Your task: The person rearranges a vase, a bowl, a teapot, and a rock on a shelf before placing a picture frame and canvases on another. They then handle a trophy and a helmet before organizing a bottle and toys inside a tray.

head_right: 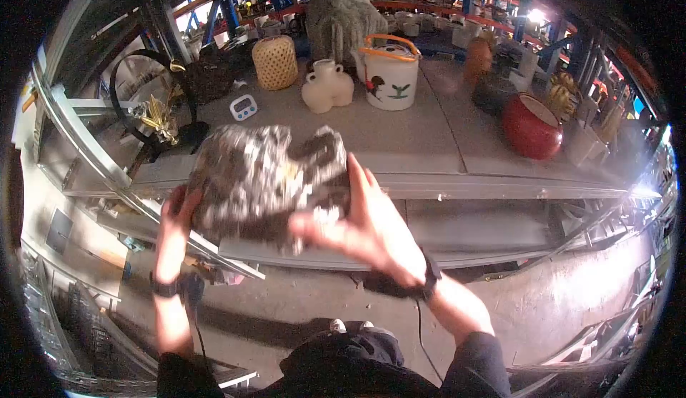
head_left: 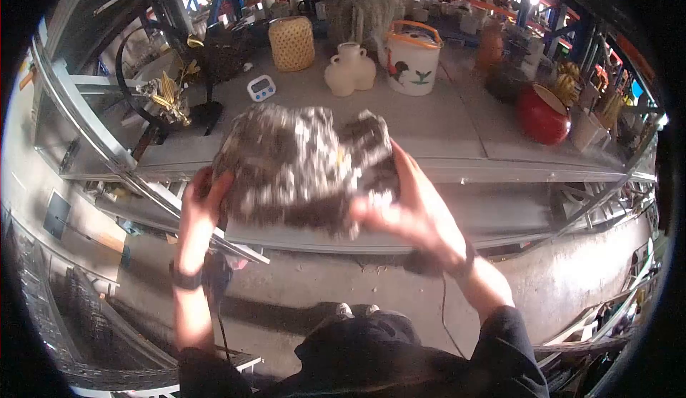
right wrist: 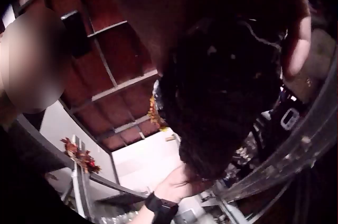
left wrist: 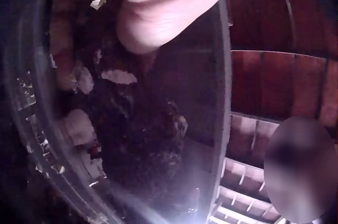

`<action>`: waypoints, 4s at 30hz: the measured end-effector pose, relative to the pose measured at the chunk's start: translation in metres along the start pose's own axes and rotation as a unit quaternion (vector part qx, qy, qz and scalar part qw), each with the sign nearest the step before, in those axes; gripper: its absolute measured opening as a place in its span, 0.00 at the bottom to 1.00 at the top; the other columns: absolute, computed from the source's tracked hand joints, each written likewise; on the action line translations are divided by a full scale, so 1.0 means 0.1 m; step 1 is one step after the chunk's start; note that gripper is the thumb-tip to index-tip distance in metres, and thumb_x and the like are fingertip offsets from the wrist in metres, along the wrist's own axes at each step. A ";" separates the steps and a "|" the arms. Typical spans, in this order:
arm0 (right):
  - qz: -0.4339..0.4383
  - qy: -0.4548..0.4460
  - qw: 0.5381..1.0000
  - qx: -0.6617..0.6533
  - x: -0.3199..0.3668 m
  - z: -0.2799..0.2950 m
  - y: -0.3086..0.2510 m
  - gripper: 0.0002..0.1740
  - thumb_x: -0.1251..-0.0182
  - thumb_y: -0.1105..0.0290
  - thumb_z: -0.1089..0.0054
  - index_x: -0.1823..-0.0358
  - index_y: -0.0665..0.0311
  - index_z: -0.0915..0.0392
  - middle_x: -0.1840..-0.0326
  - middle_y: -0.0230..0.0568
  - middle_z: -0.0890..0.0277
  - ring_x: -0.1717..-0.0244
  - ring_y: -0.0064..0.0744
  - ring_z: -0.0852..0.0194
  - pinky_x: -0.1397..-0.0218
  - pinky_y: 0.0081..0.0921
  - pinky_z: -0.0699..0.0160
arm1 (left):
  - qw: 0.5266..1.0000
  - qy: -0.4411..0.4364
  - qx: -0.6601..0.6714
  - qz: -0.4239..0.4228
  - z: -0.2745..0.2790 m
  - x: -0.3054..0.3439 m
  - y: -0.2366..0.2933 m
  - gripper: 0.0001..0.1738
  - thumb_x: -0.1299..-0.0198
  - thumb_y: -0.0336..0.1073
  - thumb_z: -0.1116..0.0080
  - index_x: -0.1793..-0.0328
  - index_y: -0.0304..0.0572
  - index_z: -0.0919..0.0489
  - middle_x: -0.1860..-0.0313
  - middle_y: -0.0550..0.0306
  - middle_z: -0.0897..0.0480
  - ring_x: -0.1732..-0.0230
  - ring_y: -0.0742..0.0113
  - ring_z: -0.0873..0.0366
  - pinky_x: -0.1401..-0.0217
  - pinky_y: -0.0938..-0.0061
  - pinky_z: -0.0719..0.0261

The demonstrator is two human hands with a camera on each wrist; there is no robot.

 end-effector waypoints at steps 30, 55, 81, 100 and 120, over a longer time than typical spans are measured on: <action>0.026 -0.018 0.991 0.129 -1.27 0.12 0.44 0.42 0.29 0.33 0.58 0.57 0.75 0.23 0.70 0.56 0.22 0.66 0.42 0.28 0.51 0.39 0.27 | 0.962 -0.038 -0.272 -0.001 -0.66 -1.54 -0.54 0.35 0.40 0.69 0.43 0.71 0.41 0.12 0.85 0.59 0.20 0.83 0.73 0.24 0.78 0.72 0.30; -0.217 -0.418 0.866 -0.167 0.72 -2.16 2.30 0.33 0.33 0.53 0.37 0.37 0.70 0.32 0.52 0.43 0.20 0.57 0.33 0.19 0.55 0.30 0.18 | 0.944 0.188 0.008 0.272 0.72 3.20 -2.95 0.12 0.32 0.32 0.46 0.48 0.33 0.21 0.60 0.56 0.16 0.61 0.70 0.20 0.57 0.74 0.20; -0.219 -0.701 0.678 -0.028 -0.36 -8.51 1.35 0.23 0.26 0.54 0.43 0.44 0.67 0.25 0.56 0.35 0.20 0.58 0.24 0.22 0.53 0.26 0.21 | 0.920 0.298 0.024 0.253 4.95 2.12 -4.61 0.13 0.32 0.34 0.48 0.45 0.37 0.23 0.56 0.49 0.15 0.54 0.61 0.16 0.50 0.69 0.20; -0.350 -0.666 0.562 -0.344 -3.12 -13.96 0.73 0.16 0.29 0.64 0.43 0.46 0.64 0.27 0.58 0.34 0.20 0.63 0.28 0.19 0.59 0.25 0.18 | 0.791 0.488 0.126 0.346 8.44 1.15 -6.44 0.14 0.33 0.34 0.44 0.45 0.36 0.22 0.60 0.53 0.18 0.60 0.68 0.19 0.53 0.74 0.20; -0.273 -0.349 0.871 -0.212 -5.47 -17.63 -0.28 0.14 0.31 0.59 0.42 0.56 0.63 0.25 0.70 0.37 0.22 0.74 0.27 0.20 0.74 0.26 0.18 | 0.852 0.387 0.113 0.334 12.61 -0.40 -8.64 0.14 0.32 0.34 0.45 0.44 0.36 0.25 0.57 0.53 0.17 0.58 0.67 0.18 0.54 0.73 0.18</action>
Point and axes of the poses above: each hand's wrist, its own x-axis away from the middle knuckle, its own z-axis out of the back of the hand, y = z × x, the point moved 8 cm from there along -x, towards the middle knuckle
